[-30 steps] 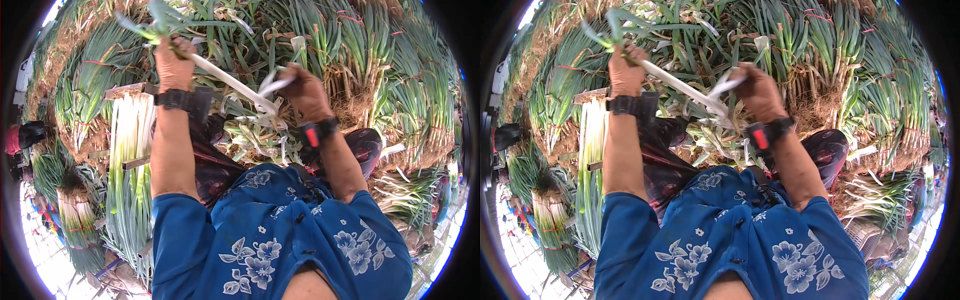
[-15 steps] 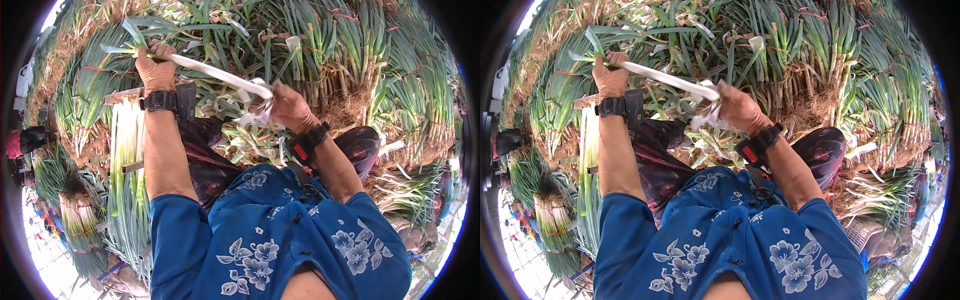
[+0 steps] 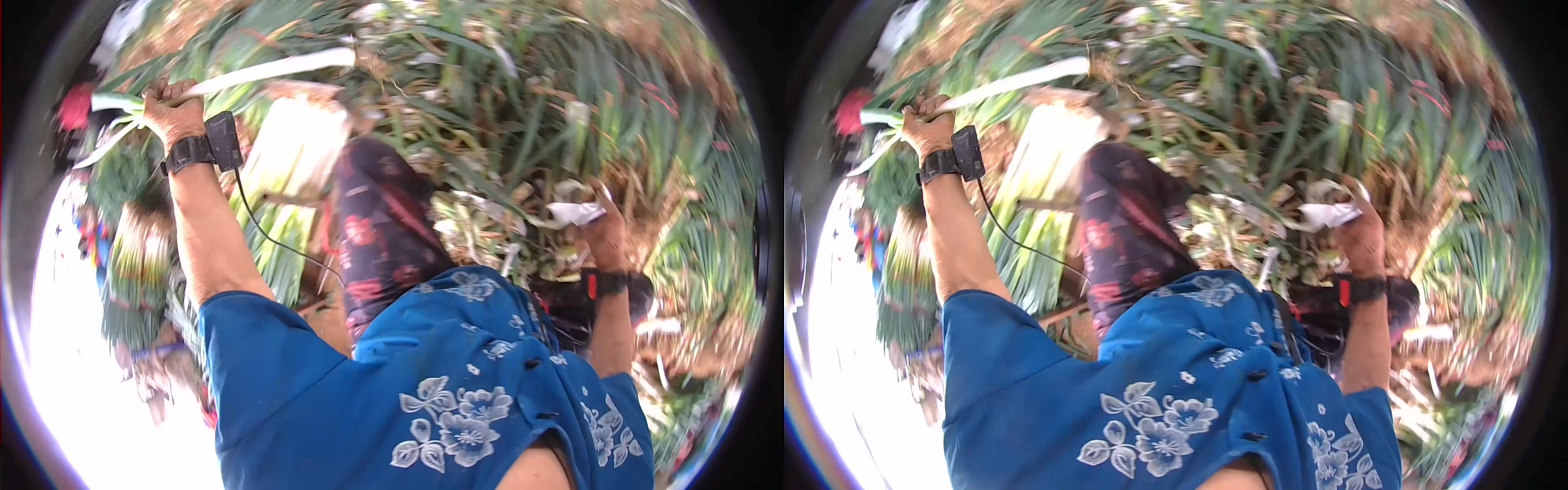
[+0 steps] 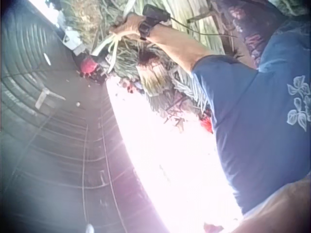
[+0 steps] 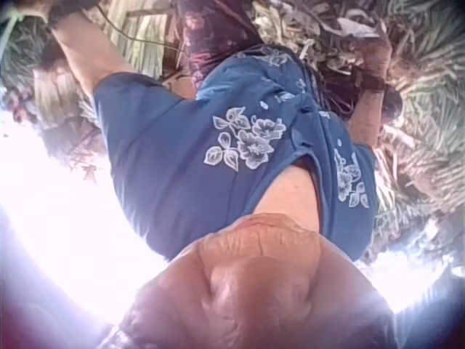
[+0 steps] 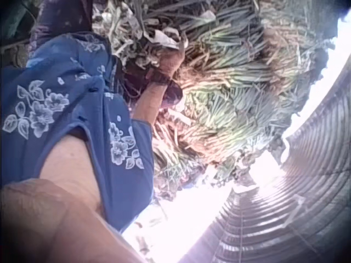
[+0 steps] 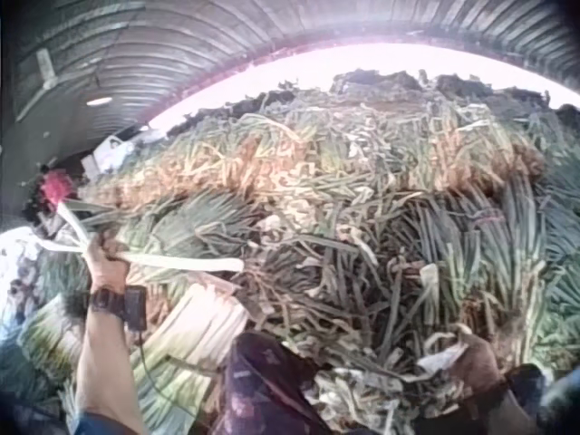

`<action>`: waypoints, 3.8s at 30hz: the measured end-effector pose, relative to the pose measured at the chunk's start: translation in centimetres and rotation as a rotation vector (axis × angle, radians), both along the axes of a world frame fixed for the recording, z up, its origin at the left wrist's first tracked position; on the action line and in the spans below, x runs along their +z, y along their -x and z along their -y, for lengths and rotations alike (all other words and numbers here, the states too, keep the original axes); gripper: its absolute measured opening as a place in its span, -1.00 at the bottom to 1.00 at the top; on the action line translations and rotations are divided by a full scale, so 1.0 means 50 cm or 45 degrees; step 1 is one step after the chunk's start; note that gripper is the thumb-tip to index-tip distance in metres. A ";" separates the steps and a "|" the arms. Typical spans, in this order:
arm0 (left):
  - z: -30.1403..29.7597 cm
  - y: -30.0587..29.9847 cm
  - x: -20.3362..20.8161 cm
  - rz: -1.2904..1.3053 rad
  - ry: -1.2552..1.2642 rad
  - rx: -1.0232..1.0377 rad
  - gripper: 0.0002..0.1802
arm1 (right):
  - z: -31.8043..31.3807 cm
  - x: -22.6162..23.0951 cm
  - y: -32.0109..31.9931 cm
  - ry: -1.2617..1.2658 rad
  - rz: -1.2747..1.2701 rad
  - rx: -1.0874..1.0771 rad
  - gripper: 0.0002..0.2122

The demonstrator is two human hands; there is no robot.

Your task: Cleaning and peeling the outer layers of harvested leeks and placing them into sorted bundles.

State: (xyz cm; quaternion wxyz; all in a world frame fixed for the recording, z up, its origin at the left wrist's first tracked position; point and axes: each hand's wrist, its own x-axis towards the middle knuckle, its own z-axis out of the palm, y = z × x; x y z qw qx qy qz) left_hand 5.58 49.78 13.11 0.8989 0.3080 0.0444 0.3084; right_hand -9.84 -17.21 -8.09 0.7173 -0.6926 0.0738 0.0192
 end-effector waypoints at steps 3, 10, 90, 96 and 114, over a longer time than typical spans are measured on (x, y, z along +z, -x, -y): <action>-0.110 0.156 0.061 0.151 -0.040 0.254 -0.64 | 0.043 -0.085 0.036 0.262 -0.340 0.139 -0.64; -0.212 0.456 -0.101 -0.372 -0.052 0.055 -0.65 | 0.028 -0.234 0.039 0.283 -0.701 0.049 -0.59; -0.426 0.364 -0.516 -2.053 -2.437 0.074 -0.52 | -0.208 -0.178 0.077 0.130 -0.842 -0.194 -0.74; -0.671 0.482 -0.647 -1.057 -4.374 0.439 -0.75 | -0.127 -0.320 0.070 0.136 -0.778 -0.006 -0.71; -0.135 0.330 -0.420 -1.449 -2.557 0.151 -0.68 | 0.290 -0.351 -0.032 1.033 -0.691 -0.623 -0.69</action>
